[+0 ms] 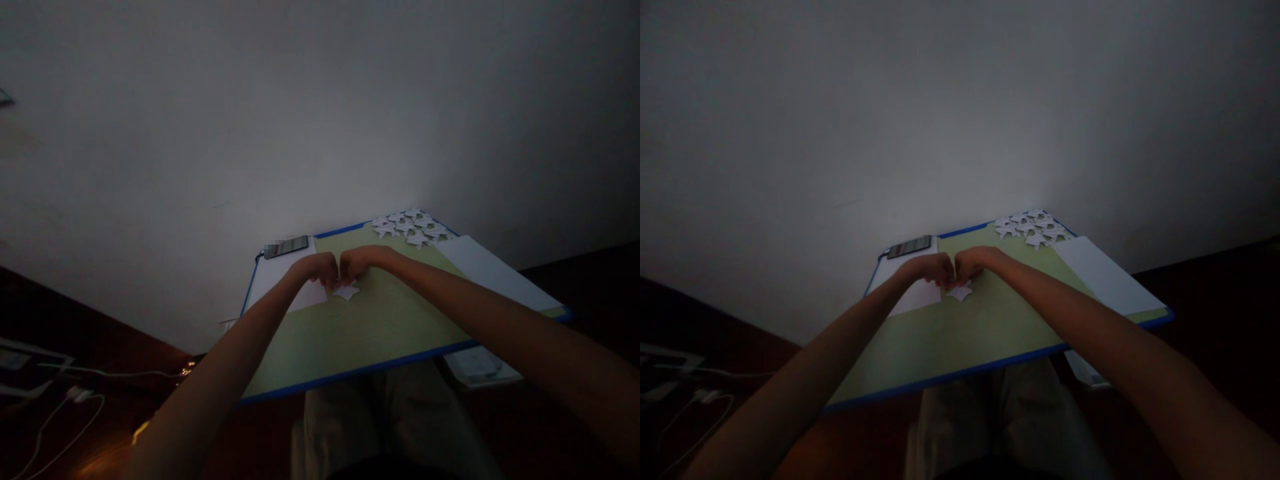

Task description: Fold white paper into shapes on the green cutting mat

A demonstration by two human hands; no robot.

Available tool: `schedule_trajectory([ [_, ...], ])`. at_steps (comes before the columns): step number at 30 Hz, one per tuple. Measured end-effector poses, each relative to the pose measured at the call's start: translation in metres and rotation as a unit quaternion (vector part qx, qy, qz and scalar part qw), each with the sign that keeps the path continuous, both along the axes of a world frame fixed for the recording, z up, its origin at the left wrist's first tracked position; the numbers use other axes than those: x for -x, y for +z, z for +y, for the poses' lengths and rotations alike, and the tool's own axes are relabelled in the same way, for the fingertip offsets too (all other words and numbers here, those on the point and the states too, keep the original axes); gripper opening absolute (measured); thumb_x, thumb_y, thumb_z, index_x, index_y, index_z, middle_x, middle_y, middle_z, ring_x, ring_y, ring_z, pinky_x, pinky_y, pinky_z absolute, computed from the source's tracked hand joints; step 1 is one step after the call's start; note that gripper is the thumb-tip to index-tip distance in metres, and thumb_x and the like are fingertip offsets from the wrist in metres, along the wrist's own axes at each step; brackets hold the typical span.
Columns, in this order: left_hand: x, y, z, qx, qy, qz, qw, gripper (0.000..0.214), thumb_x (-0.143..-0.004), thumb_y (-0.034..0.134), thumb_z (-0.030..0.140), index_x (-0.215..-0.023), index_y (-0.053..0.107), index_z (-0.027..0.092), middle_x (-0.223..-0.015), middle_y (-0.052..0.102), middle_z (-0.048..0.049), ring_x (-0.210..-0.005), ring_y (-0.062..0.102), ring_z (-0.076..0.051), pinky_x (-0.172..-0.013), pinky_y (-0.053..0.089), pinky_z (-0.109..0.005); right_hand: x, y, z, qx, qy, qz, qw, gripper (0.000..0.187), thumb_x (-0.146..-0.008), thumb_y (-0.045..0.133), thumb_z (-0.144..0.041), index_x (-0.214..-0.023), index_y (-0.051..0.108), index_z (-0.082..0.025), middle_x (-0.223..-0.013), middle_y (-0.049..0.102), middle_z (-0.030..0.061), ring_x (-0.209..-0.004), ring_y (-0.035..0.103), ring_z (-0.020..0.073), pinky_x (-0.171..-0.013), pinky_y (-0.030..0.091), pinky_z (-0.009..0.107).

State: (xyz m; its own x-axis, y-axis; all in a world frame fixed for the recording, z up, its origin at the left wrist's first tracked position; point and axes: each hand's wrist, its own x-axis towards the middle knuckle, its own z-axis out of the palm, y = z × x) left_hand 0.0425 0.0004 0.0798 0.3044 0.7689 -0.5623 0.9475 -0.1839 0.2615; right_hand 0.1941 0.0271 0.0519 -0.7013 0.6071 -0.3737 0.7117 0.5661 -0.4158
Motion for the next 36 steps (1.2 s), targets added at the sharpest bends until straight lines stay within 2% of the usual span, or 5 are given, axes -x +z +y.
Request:
schedule_trajectory([
  [8,0.005,0.000,0.001,0.035,0.024,0.003,0.999,0.009,-0.064,0.075,0.024,-0.070,0.072,0.017,-0.071,0.073,-0.0056,-0.070,0.066,-0.017,-0.064,0.051,-0.027,-0.006,-0.012,0.012,0.051,-0.071,0.041,0.995,0.059,-0.063,0.085,-0.041,-0.116,0.069,-0.020,-0.084,0.075,0.0026,-0.069,0.066,0.0159,-0.061,0.045,0.023],
  [15,0.007,-0.008,0.000,0.047,0.038,-0.027,0.998,0.010,-0.069,0.072,0.022,-0.073,0.068,0.014,-0.071,0.070,-0.0059,-0.067,0.065,-0.017,-0.064,0.055,-0.029,-0.008,-0.002,-0.005,0.046,-0.037,0.036,0.998,0.023,-0.075,0.074,-0.030,-0.092,0.075,-0.015,-0.088,0.076,0.0056,-0.076,0.068,0.0167,-0.066,0.046,0.024],
  [23,0.031,-0.025,-0.013,-0.041,0.000,-0.141,0.989,0.025,-0.073,0.071,0.034,-0.087,0.069,0.014,-0.072,0.064,-0.0007,-0.057,0.056,-0.011,-0.056,0.046,-0.024,-0.019,-0.024,-0.015,-0.019,0.001,0.137,0.990,0.029,-0.078,0.071,-0.038,-0.096,0.075,-0.015,-0.090,0.075,0.0058,-0.078,0.066,0.0190,-0.066,0.045,0.026],
  [29,0.039,-0.044,-0.018,-0.135,0.025,-0.302,0.943,0.033,-0.077,0.072,0.044,-0.090,0.066,0.013,-0.080,0.065,-0.0025,-0.070,0.059,-0.013,-0.062,0.044,-0.023,-0.027,-0.041,-0.015,-0.081,-0.003,0.263,0.961,0.026,-0.085,0.065,-0.036,-0.098,0.073,-0.016,-0.096,0.072,0.0062,-0.083,0.064,0.0176,-0.071,0.047,0.027],
  [36,0.035,-0.057,-0.021,-0.108,0.098,-0.491,0.859,0.040,-0.080,0.073,0.053,-0.086,0.060,0.016,-0.078,0.066,-0.0033,-0.068,0.062,-0.015,-0.059,0.049,-0.025,-0.025,-0.049,-0.011,-0.069,-0.052,0.409,0.908,0.024,-0.087,0.067,-0.041,-0.094,0.069,-0.018,-0.094,0.070,0.0058,-0.089,0.065,0.0195,-0.078,0.052,0.031],
])
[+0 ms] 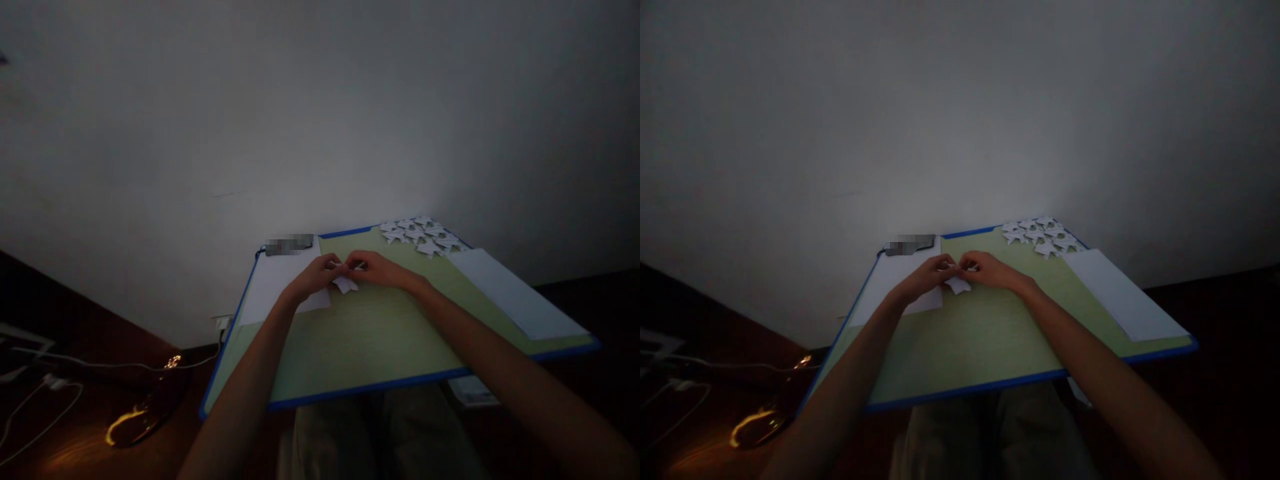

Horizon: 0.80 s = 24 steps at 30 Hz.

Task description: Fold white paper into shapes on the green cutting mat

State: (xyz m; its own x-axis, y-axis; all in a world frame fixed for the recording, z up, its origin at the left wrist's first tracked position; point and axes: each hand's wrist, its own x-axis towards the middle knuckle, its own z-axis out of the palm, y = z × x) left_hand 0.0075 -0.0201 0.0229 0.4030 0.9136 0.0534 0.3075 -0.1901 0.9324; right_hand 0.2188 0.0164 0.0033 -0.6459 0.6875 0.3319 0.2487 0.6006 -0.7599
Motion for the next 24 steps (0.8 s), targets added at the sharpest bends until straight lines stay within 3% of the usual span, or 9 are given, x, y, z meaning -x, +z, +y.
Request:
schedule_trajectory([
  [5,-0.008,-0.008,0.005,-0.088,0.062,-0.067,0.992,0.036,-0.078,0.076,0.048,-0.084,0.064,0.015,-0.073,0.068,-0.0029,-0.068,0.063,-0.014,-0.062,0.048,-0.025,0.001,-0.006,0.003,0.009,-0.032,0.071,0.997,0.030,-0.087,0.068,-0.045,-0.102,0.070,-0.018,-0.100,0.072,0.0060,-0.080,0.066,0.0166,-0.072,0.054,0.030],
  [10,-0.014,-0.011,0.007,-0.165,0.102,-0.081,0.978,0.028,-0.074,0.080,0.039,-0.078,0.067,0.015,-0.083,0.073,-0.0055,-0.080,0.069,-0.018,-0.078,0.056,-0.032,0.001,-0.009,0.006,0.026,-0.057,0.117,0.991,0.033,-0.084,0.074,-0.038,-0.109,0.072,-0.017,-0.109,0.075,0.0101,-0.092,0.072,0.0218,-0.084,0.057,0.036],
  [16,-0.017,-0.013,0.007,-0.201,0.124,-0.115,0.965,0.022,-0.071,0.082,0.034,-0.078,0.070,0.016,-0.091,0.075,-0.0072,-0.084,0.071,-0.020,-0.082,0.059,-0.037,0.000,0.001,-0.002,-0.082,-0.090,0.106,0.987,0.032,-0.088,0.071,-0.033,-0.118,0.074,-0.023,-0.118,0.075,0.0092,-0.106,0.070,0.0256,-0.092,0.056,0.041],
  [24,-0.016,-0.019,0.006,-0.240,0.148,-0.090,0.955,0.021,-0.073,0.082,0.036,-0.075,0.073,0.017,-0.091,0.076,-0.0086,-0.085,0.072,-0.021,-0.084,0.058,-0.037,-0.004,0.002,-0.001,-0.198,-0.090,0.075,0.973,0.027,-0.089,0.072,-0.033,-0.113,0.077,-0.022,-0.105,0.077,0.0090,-0.097,0.070,0.0232,-0.087,0.055,0.038],
])
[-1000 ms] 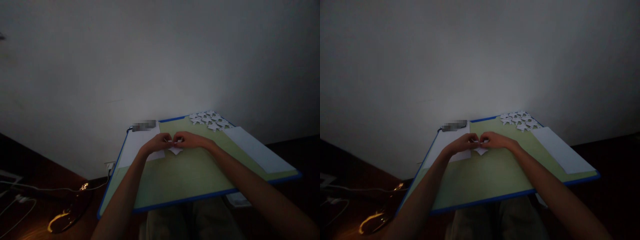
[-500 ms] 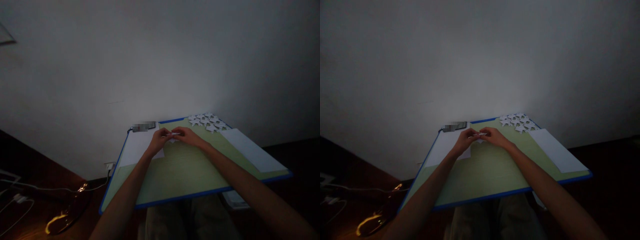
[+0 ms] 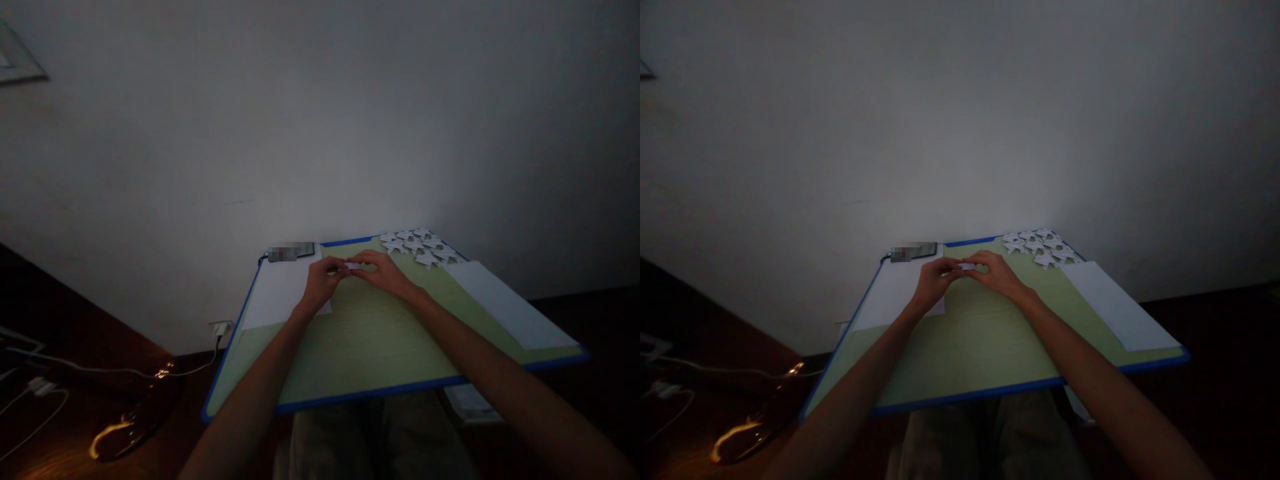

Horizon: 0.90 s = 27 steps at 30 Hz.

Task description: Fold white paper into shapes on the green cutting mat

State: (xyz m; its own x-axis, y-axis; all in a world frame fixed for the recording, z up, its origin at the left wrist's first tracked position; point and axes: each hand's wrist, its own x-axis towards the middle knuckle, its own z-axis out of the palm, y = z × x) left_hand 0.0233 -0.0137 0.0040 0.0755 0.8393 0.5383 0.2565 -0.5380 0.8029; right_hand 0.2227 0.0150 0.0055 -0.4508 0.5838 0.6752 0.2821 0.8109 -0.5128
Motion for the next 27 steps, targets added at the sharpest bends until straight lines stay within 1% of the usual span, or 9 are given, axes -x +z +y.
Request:
schedule_trajectory([
  [3,-0.0017,0.0010,-0.0022,-0.013,0.013,0.021,1.000,0.019,-0.077,0.079,0.035,-0.081,0.073,0.018,-0.085,0.075,-0.0058,-0.079,0.070,-0.019,-0.081,0.058,-0.035,0.0020,-0.0027,0.0018,-0.029,-0.026,0.001,0.999,0.023,-0.088,0.074,-0.034,-0.107,0.078,-0.023,-0.101,0.077,0.0084,-0.095,0.070,0.0237,-0.087,0.054,0.039],
  [5,-0.0031,0.0025,-0.0035,-0.023,0.025,0.021,0.999,0.020,-0.076,0.080,0.033,-0.086,0.071,0.019,-0.085,0.074,-0.0037,-0.077,0.069,-0.017,-0.078,0.057,-0.033,0.0032,-0.0035,0.0019,-0.047,-0.041,0.001,0.998,0.020,-0.088,0.074,-0.034,-0.104,0.078,-0.023,-0.099,0.077,0.0082,-0.094,0.070,0.0242,-0.087,0.053,0.039],
  [8,-0.0046,0.0044,-0.0045,-0.030,0.027,-0.002,0.999,0.027,-0.074,0.082,0.031,-0.093,0.067,0.020,-0.088,0.074,-0.0028,-0.079,0.070,-0.017,-0.076,0.057,-0.031,0.0038,-0.0026,0.0009,-0.069,-0.050,-0.003,0.996,0.019,-0.090,0.072,-0.035,-0.104,0.078,-0.024,-0.096,0.077,0.0078,-0.091,0.069,0.0239,-0.084,0.052,0.039],
  [11,-0.0046,0.0053,-0.0045,-0.019,0.018,-0.013,1.000,0.030,-0.076,0.081,0.031,-0.099,0.065,0.020,-0.088,0.075,-0.0038,-0.081,0.073,-0.019,-0.077,0.058,-0.032,0.0034,-0.0013,0.0000,-0.086,-0.056,-0.003,0.995,0.019,-0.091,0.070,-0.037,-0.102,0.079,-0.024,-0.091,0.076,0.0073,-0.086,0.068,0.0230,-0.080,0.051,0.038],
  [15,-0.0037,0.0064,-0.0054,-0.034,0.037,-0.004,0.999,0.028,-0.076,0.082,0.036,-0.093,0.066,0.020,-0.090,0.075,-0.0040,-0.082,0.072,-0.018,-0.077,0.059,-0.032,0.0037,-0.0011,-0.0006,-0.106,-0.072,-0.010,0.992,0.021,-0.092,0.068,-0.039,-0.100,0.079,-0.023,-0.087,0.075,0.0068,-0.084,0.067,0.0230,-0.079,0.047,0.038],
  [18,-0.0030,0.0068,-0.0063,-0.051,0.037,0.016,0.998,0.028,-0.077,0.081,0.039,-0.093,0.068,0.020,-0.092,0.074,-0.0037,-0.081,0.071,-0.017,-0.079,0.059,-0.032,0.0040,-0.0001,-0.0017,-0.100,-0.080,-0.006,0.992,0.023,-0.092,0.067,-0.042,-0.098,0.079,-0.022,-0.088,0.074,0.0073,-0.085,0.066,0.0235,-0.079,0.047,0.038],
  [24,-0.0019,0.0042,-0.0055,-0.072,0.051,0.055,0.995,0.028,-0.078,0.080,0.045,-0.088,0.074,0.019,-0.084,0.073,-0.0042,-0.075,0.067,-0.017,-0.071,0.057,-0.031,0.0032,0.0051,-0.0047,-0.075,-0.066,-0.006,0.995,0.027,-0.095,0.062,-0.047,-0.094,0.076,-0.024,-0.091,0.074,0.0079,-0.091,0.064,0.0253,-0.086,0.046,0.041],
  [27,-0.0024,0.0043,-0.0062,-0.086,0.072,0.066,0.991,0.026,-0.079,0.080,0.045,-0.085,0.074,0.020,-0.080,0.072,-0.0032,-0.072,0.066,-0.017,-0.071,0.055,-0.031,0.0036,0.0061,-0.0055,-0.078,-0.064,-0.008,0.995,0.028,-0.095,0.061,-0.048,-0.094,0.075,-0.024,-0.091,0.074,0.0078,-0.092,0.064,0.0253,-0.086,0.046,0.041],
])
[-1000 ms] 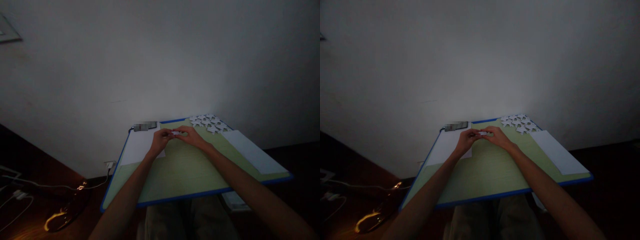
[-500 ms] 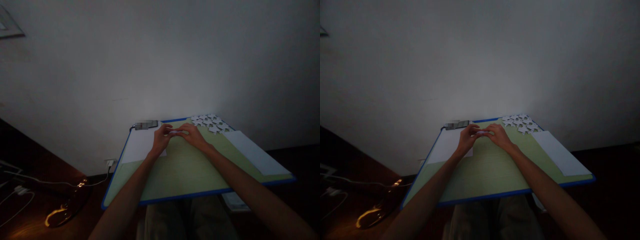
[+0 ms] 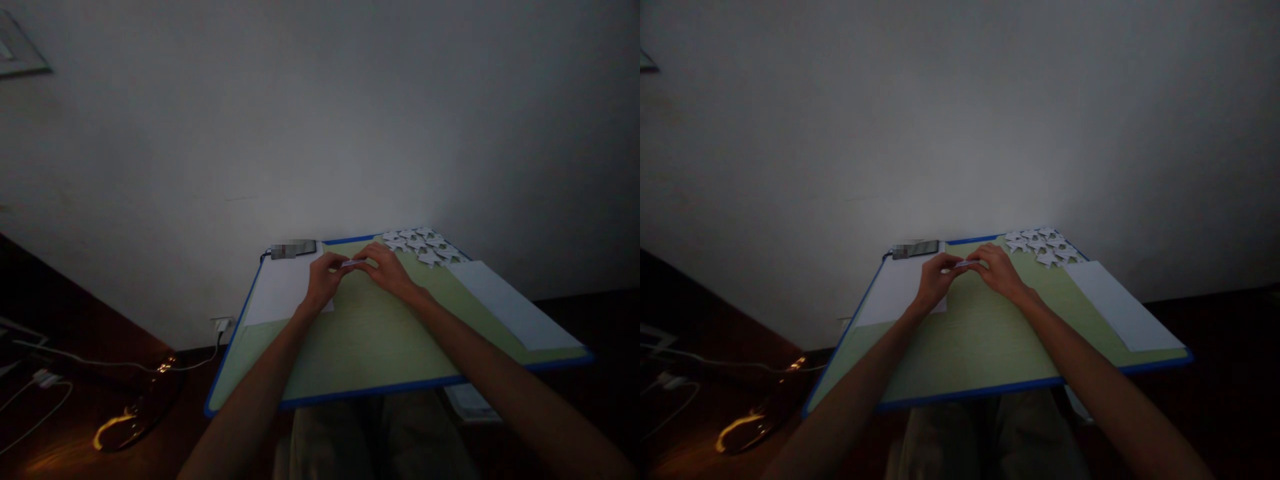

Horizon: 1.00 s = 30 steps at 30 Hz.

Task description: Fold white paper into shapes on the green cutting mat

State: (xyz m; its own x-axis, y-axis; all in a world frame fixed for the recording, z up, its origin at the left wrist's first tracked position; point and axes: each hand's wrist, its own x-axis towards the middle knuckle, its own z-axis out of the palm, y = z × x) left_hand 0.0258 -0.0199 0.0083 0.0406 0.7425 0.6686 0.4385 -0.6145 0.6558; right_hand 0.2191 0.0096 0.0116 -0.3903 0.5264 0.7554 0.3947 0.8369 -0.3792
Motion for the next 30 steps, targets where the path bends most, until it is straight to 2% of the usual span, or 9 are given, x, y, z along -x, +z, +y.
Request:
schedule_trajectory([
  [11,-0.0024,0.0030,-0.0029,-0.068,0.029,0.053,0.996,0.016,-0.084,0.077,0.035,-0.085,0.074,0.020,-0.077,0.070,-0.0029,-0.069,0.063,-0.015,-0.069,0.051,-0.030,0.0036,-0.0035,0.0001,-0.029,-0.006,-0.008,1.000,0.025,-0.099,0.056,-0.043,-0.096,0.070,-0.022,-0.095,0.072,0.0078,-0.094,0.062,0.0248,-0.086,0.044,0.039],
  [19,-0.0023,0.0002,-0.0014,-0.047,0.007,0.009,0.999,0.018,-0.083,0.077,0.028,-0.094,0.066,0.019,-0.091,0.071,-0.0049,-0.076,0.066,-0.015,-0.072,0.055,-0.029,0.0033,-0.0020,-0.0013,-0.018,-0.021,0.024,0.999,0.020,-0.098,0.059,-0.041,-0.097,0.068,-0.023,-0.095,0.071,0.0074,-0.092,0.062,0.0253,-0.086,0.045,0.041],
  [24,-0.0021,0.0021,-0.0034,-0.070,0.016,0.023,0.997,0.015,-0.086,0.074,0.033,-0.087,0.067,0.020,-0.085,0.070,-0.0040,-0.074,0.065,-0.016,-0.072,0.055,-0.030,0.0034,-0.0029,0.0001,0.003,-0.012,0.037,0.999,0.020,-0.097,0.060,-0.041,-0.098,0.068,-0.023,-0.094,0.070,0.0068,-0.091,0.062,0.0242,-0.084,0.047,0.039],
  [30,-0.0017,0.0066,-0.0077,-0.073,0.048,0.018,0.996,0.020,-0.082,0.078,0.041,-0.081,0.074,0.021,-0.079,0.075,-0.0036,-0.070,0.067,-0.017,-0.073,0.054,-0.032,0.0034,-0.0024,-0.0006,0.011,-0.003,0.046,0.999,0.019,-0.097,0.061,-0.041,-0.098,0.068,-0.023,-0.096,0.070,0.0066,-0.092,0.061,0.0235,-0.085,0.048,0.038],
])
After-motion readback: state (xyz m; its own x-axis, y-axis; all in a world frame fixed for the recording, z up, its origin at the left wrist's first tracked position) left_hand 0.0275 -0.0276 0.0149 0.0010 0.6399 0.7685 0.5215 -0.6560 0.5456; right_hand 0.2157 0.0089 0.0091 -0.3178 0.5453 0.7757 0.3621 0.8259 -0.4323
